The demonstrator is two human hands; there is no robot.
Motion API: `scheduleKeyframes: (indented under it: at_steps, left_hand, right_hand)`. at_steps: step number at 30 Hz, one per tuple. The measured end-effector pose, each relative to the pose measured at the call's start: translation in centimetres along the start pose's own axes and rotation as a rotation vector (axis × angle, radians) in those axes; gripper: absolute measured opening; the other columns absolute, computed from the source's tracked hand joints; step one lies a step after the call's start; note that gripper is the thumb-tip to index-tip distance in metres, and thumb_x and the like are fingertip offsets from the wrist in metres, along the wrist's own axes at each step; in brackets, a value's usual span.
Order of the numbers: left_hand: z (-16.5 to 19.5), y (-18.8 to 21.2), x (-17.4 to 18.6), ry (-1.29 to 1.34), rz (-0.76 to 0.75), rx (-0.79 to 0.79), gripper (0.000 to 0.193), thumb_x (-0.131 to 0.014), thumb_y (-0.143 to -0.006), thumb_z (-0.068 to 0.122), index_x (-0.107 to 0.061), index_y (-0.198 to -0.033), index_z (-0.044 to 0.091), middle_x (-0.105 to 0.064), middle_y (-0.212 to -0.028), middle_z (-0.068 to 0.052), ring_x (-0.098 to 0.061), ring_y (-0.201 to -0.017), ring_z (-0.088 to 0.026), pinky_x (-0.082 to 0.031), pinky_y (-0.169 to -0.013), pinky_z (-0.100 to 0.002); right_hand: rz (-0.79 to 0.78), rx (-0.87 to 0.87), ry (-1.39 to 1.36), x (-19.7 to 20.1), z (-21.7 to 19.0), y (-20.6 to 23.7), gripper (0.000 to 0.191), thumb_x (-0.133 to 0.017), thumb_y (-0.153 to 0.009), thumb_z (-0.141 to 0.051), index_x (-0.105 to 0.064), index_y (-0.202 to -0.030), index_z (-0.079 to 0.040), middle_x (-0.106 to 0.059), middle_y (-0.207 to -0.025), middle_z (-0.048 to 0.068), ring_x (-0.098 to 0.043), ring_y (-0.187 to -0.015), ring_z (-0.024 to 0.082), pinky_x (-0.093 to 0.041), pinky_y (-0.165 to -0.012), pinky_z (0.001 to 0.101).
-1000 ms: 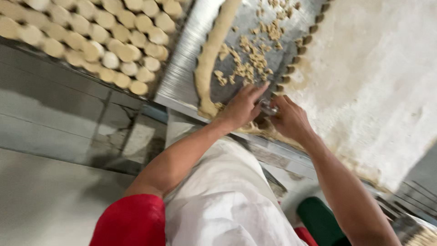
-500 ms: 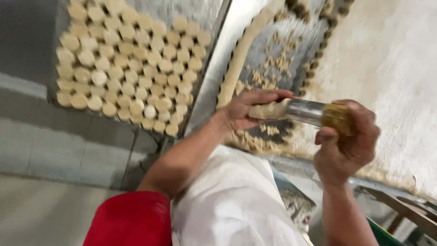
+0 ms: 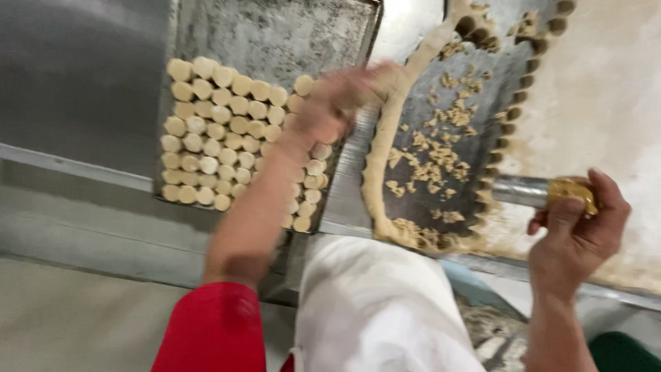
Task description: The person uses a cylindrical metal cutter to cut small circular dough pieces from a large sheet on a metal table and places them onto a metal tray.
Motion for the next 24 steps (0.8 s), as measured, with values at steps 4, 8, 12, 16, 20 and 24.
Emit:
scheduleKeyframes:
  at_steps: [4, 8, 12, 16, 20, 24]
  left_hand:
    - [10.2, 2.7, 11.1, -1.318, 0.628, 0.338, 0.058, -0.085, -0.071, 0.014, -0.07, -0.127, 0.015, -0.077, -0.123, -0.01, -0.079, -0.101, -0.019, -0.064, -0.09, -0.029]
    - [8.2, 1.7, 12.8, -1.914, 0.42, 0.495, 0.047, -0.086, -0.06, 0.0, -0.08, -0.106, 0.004, -0.074, -0.104, -0.022, -0.072, -0.094, -0.031, -0.056, -0.09, -0.038]
    - [9.2, 1.5, 13.2, -1.932, 0.386, 0.464, 0.04, -0.085, -0.067, 0.007, -0.081, -0.107, 0.009, -0.077, -0.097, -0.015, -0.076, -0.086, -0.031, -0.06, -0.082, -0.042]
    - [11.3, 3.1, 14.9, -1.842, 0.552, 0.601, 0.037, -0.078, -0.079, 0.008, -0.08, -0.115, 0.012, -0.079, -0.102, -0.012, -0.079, -0.087, -0.028, -0.065, -0.081, -0.041]
    - [10.5, 2.7, 12.1, -2.139, 0.304, 0.517, 0.056, -0.09, -0.065, 0.007, -0.081, -0.119, 0.015, -0.071, -0.117, -0.018, -0.07, -0.098, -0.03, -0.055, -0.091, -0.041]
    - [11.9, 4.2, 12.9, -1.823, 0.521, 0.797, 0.048, -0.079, -0.077, 0.006, -0.074, -0.124, 0.016, -0.074, -0.117, -0.011, -0.072, -0.093, -0.023, -0.06, -0.088, -0.039]
  right_hand:
    - [0.038, -0.132, 0.009, 0.3, 2.0, 1.0, 0.032, -0.054, -0.124, -0.025, -0.047, -0.147, -0.003, -0.06, -0.109, 0.008, -0.056, -0.069, 0.01, -0.048, -0.056, 0.0233]
    - [0.012, -0.156, -0.078, 0.2, 3.5, 2.3, 0.029, -0.056, -0.127, -0.024, -0.046, -0.143, -0.002, -0.059, -0.108, 0.008, -0.056, -0.07, 0.011, -0.048, -0.059, 0.0237]
    - [0.021, -0.145, -0.078, 0.7, 4.8, 3.6, 0.033, -0.057, -0.123, -0.025, -0.048, -0.144, -0.001, -0.06, -0.108, 0.008, -0.056, -0.072, 0.01, -0.048, -0.058, 0.0226]
    - [0.061, -0.22, 0.002, 1.9, 6.9, 4.7, 0.031, -0.058, -0.121, -0.023, -0.05, -0.142, -0.002, -0.063, -0.103, 0.006, -0.06, -0.069, 0.009, -0.051, -0.055, 0.0204]
    - [0.11, -0.348, 0.075, 3.3, 9.5, 5.7, 0.022, -0.059, -0.118, -0.012, -0.049, -0.133, 0.0, -0.059, -0.099, 0.01, -0.057, -0.064, 0.01, -0.048, -0.049, 0.0216]
    - [0.06, -0.432, 0.251, 4.1, 11.8, 6.0, 0.038, -0.073, -0.109, -0.009, -0.037, -0.12, 0.0, -0.056, -0.101, 0.014, -0.063, -0.07, 0.014, -0.053, -0.048, 0.027]
Point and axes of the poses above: each hand's wrist, its own y-axis away from the middle knuckle, its own x-axis out of the back of the hand, z = x × y, the point moved 8 cm from there along -y, towards the middle knuckle
